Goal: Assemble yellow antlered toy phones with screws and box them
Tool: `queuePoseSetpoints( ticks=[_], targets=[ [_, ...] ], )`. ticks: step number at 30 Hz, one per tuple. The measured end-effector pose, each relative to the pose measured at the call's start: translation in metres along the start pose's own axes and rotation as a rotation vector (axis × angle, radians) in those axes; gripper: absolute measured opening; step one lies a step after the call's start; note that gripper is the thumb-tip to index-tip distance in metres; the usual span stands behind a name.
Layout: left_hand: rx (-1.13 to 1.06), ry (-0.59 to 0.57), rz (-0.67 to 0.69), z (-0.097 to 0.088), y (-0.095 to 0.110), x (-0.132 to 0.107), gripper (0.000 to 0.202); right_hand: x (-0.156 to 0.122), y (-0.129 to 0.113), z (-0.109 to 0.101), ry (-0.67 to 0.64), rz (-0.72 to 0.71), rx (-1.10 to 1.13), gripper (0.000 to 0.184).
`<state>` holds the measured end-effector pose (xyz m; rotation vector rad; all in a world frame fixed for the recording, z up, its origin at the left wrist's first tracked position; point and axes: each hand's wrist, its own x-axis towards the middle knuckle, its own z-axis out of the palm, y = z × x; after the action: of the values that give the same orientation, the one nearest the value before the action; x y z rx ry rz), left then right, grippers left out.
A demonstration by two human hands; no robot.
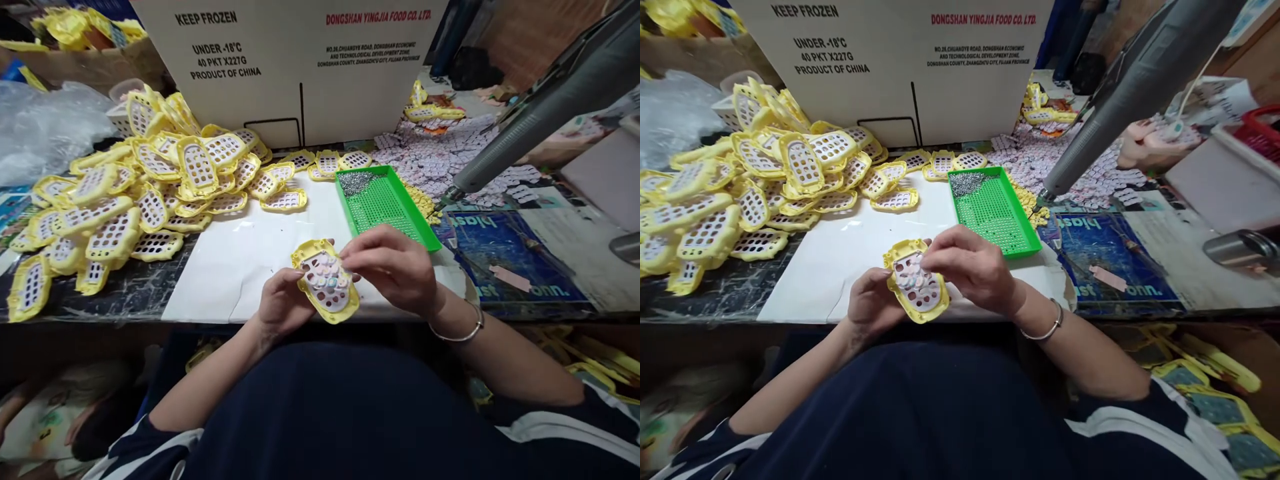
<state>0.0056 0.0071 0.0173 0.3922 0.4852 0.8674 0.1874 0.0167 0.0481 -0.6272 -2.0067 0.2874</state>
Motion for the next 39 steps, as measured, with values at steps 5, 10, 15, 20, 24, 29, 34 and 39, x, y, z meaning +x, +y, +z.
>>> queuePoseSetpoints(
  ticks=[5,10,15,20,24,29,34,39],
  targets=[
    [-0.018,-0.001,0.036,0.001,0.005,0.0,0.061,-0.013,0.005,0.003,0.117,-0.121,0.011,0.026],
    [0.019,0.041,0.057,-0.001,0.004,0.001,0.06,-0.019,0.008,0.002,0.164,-0.073,-0.066,0.02],
    [0.052,0.016,0.067,-0.002,0.002,0.001,0.06,-0.023,0.011,0.003,0.145,-0.025,-0.084,0.019],
    [0.05,0.049,0.067,-0.002,0.0,0.003,0.058,-0.023,0.011,0.004,0.144,-0.071,-0.093,0.025],
    [0.063,0.021,0.075,0.0,0.0,0.003,0.063,-0.024,0.008,0.003,0.145,-0.088,-0.14,0.024],
    [0.118,-0.026,0.164,0.002,-0.004,0.002,0.072,-0.026,-0.002,0.013,0.203,0.148,-0.12,0.012],
    [0.166,-0.012,0.302,0.002,-0.011,0.002,0.079,-0.025,-0.015,0.034,0.35,0.643,0.353,0.024],
    [0.23,0.01,0.331,0.006,-0.014,0.002,0.086,-0.021,-0.018,0.042,0.373,0.847,0.466,0.012]
  ],
)
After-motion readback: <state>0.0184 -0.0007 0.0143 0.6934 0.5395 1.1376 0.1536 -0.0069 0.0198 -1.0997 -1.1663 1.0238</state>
